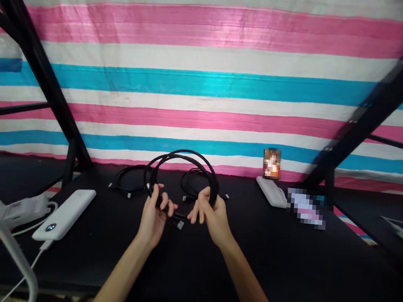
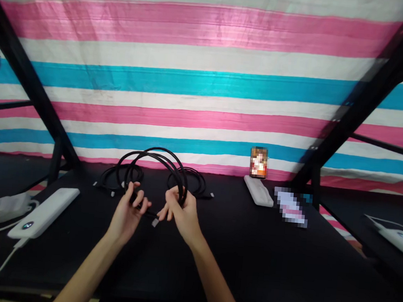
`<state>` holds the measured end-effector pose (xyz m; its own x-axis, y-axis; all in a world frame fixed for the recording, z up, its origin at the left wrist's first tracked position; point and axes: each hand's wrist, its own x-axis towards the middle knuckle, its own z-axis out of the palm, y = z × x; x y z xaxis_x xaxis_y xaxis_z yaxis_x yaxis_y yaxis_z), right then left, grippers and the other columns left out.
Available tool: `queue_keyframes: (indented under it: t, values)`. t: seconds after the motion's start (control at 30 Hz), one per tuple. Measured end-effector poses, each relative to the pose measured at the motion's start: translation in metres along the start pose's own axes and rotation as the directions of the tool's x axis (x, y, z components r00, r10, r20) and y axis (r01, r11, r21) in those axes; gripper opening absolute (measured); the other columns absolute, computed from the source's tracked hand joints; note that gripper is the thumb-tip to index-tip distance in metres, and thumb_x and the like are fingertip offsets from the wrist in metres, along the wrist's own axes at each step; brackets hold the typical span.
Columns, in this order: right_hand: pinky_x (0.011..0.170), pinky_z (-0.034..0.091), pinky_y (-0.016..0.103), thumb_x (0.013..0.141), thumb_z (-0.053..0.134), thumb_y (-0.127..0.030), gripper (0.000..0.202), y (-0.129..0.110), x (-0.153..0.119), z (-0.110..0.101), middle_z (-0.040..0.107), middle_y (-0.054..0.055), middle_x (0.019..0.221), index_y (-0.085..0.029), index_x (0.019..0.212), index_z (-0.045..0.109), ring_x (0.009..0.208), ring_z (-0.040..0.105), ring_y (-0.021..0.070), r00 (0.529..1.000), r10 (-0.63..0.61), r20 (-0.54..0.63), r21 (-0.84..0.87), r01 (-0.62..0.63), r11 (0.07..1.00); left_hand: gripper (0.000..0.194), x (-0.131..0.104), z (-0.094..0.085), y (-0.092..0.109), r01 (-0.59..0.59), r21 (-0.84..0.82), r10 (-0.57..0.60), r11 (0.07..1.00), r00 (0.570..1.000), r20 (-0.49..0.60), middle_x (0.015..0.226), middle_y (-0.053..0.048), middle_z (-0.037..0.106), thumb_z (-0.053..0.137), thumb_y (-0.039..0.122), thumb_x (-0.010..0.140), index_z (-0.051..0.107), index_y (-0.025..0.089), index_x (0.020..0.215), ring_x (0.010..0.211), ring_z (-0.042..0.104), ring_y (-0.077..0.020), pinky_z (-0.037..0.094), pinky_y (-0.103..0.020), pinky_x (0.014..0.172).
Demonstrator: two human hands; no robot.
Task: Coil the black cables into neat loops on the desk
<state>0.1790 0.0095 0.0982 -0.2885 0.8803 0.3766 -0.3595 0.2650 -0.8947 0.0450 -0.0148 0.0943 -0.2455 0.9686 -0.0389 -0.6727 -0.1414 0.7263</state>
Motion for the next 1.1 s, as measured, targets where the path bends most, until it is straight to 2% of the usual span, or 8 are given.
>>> queue_keyframes:
  t: [0.1, 0.23, 0.33, 0.5, 0.6, 0.73, 0.9, 1.1]
  values:
    - [0.049, 0.048, 0.024, 0.072, 0.066, -0.038, 0.028, -0.001, 0.003, -0.018, 0.048, -0.009, 0.042, -0.017, 0.086, 0.053, 0.045, 0.059, 0.0132, 0.996, 0.09, -0.012, -0.157, -0.091, 0.983, 0.026, 0.001, -0.008, 0.011, -0.1, 0.209, 0.09, 0.973, 0.994, 0.059, 0.044, 0.014, 0.025, 0.056, 0.044, 0.079, 0.046, 0.021, 0.084, 0.028, 0.027, -0.002, 0.04, -0.018, 0.042]
    - [0.039, 0.043, 0.023, 0.072, 0.064, -0.04, 0.051, -0.005, 0.006, -0.035, 0.055, -0.007, 0.054, -0.02, 0.114, 0.045, 0.041, 0.055, 0.0124, 0.98, 0.156, -0.123, -0.232, -0.181, 0.956, 0.029, 0.003, -0.014, 0.017, -0.083, 0.557, -0.012, 0.826, 0.986, 0.164, 0.044, 0.014, 0.029, 0.056, 0.046, 0.077, 0.041, 0.021, 0.079, 0.026, 0.027, -0.0029, 0.035, -0.018, 0.033]
    - [0.044, 0.041, 0.022, 0.071, 0.065, -0.037, 0.037, -0.009, 0.004, -0.034, 0.06, -0.002, 0.067, -0.021, 0.104, 0.055, 0.051, 0.056, 0.0118, 0.991, 0.126, -0.044, -0.405, -0.134, 0.905, 0.029, 0.004, -0.013, 0.013, -0.084, 0.759, -0.154, 0.645, 0.959, 0.237, 0.045, 0.013, 0.037, 0.054, 0.045, 0.077, 0.045, 0.021, 0.09, 0.027, 0.032, -0.0057, 0.031, -0.018, 0.03]
    - [0.054, 0.04, 0.022, 0.071, 0.066, -0.032, 0.032, -0.015, -0.003, -0.021, 0.055, -0.003, 0.065, -0.022, 0.101, 0.061, 0.057, 0.049, 0.0109, 0.976, 0.138, 0.171, -0.545, -0.022, 0.838, 0.023, 0.0, -0.004, 0.012, -0.339, 0.856, -0.189, 0.391, 0.88, 0.435, 0.077, -0.001, 0.062, 0.05, 0.031, 0.078, 0.056, 0.019, 0.096, 0.057, 0.057, -0.0132, 0.044, -0.023, 0.052]
    - [0.054, 0.037, 0.022, 0.078, 0.058, -0.036, 0.024, -0.014, -0.003, -0.015, 0.048, -0.005, 0.055, -0.02, 0.095, 0.062, 0.053, 0.045, 0.0099, 0.988, 0.111, 0.103, -0.58, -0.031, 0.814, 0.025, -0.006, 0.006, 0.016, -0.413, 0.875, -0.189, 0.255, 0.866, 0.464, 0.084, -0.005, 0.066, 0.048, 0.033, 0.08, 0.057, 0.019, 0.099, 0.074, 0.061, -0.0194, 0.045, -0.027, 0.066]
    - [0.044, 0.027, 0.02, 0.078, 0.056, -0.043, 0.025, -0.012, 0.001, -0.01, 0.041, -0.006, 0.046, -0.018, 0.072, 0.058, 0.043, 0.036, 0.0072, 0.996, 0.088, -0.018, -0.602, -0.081, 0.794, 0.026, -0.013, 0.018, 0.019, -0.432, 0.899, -0.185, 0.075, 0.88, 0.438, 0.075, -0.005, 0.066, 0.047, 0.034, 0.08, 0.058, 0.02, 0.1, 0.068, 0.061, -0.0205, 0.042, -0.027, 0.062]
    - [0.042, 0.023, 0.019, 0.076, 0.058, -0.039, 0.025, -0.018, 0.007, -0.014, 0.038, -0.008, 0.041, -0.018, 0.065, 0.053, 0.039, 0.032, 0.0053, 0.998, 0.004, -0.061, -0.55, -0.037, 0.835, 0.022, -0.007, 0.018, 0.016, -0.452, 0.868, -0.106, 0.204, 0.871, 0.479, 0.073, -0.001, 0.064, 0.056, 0.036, 0.075, 0.06, 0.02, 0.089, 0.063, 0.058, -0.0154, 0.039, -0.022, 0.056]
    - [0.032, 0.019, 0.017, 0.075, 0.057, -0.039, 0.03, -0.015, 0.025, -0.032, 0.035, -0.011, 0.036, -0.021, 0.06, 0.037, 0.028, 0.028, 0.0044, 0.967, -0.043, -0.251, -0.226, -0.016, 0.974, 0.035, 0.017, 0.006, 0.015, -0.253, 0.884, -0.202, 0.393, 0.914, 0.351, 0.041, 0.005, 0.04, 0.053, 0.045, 0.075, 0.052, 0.015, 0.056, 0.036, 0.035, -0.0066, 0.024, -0.019, 0.039]
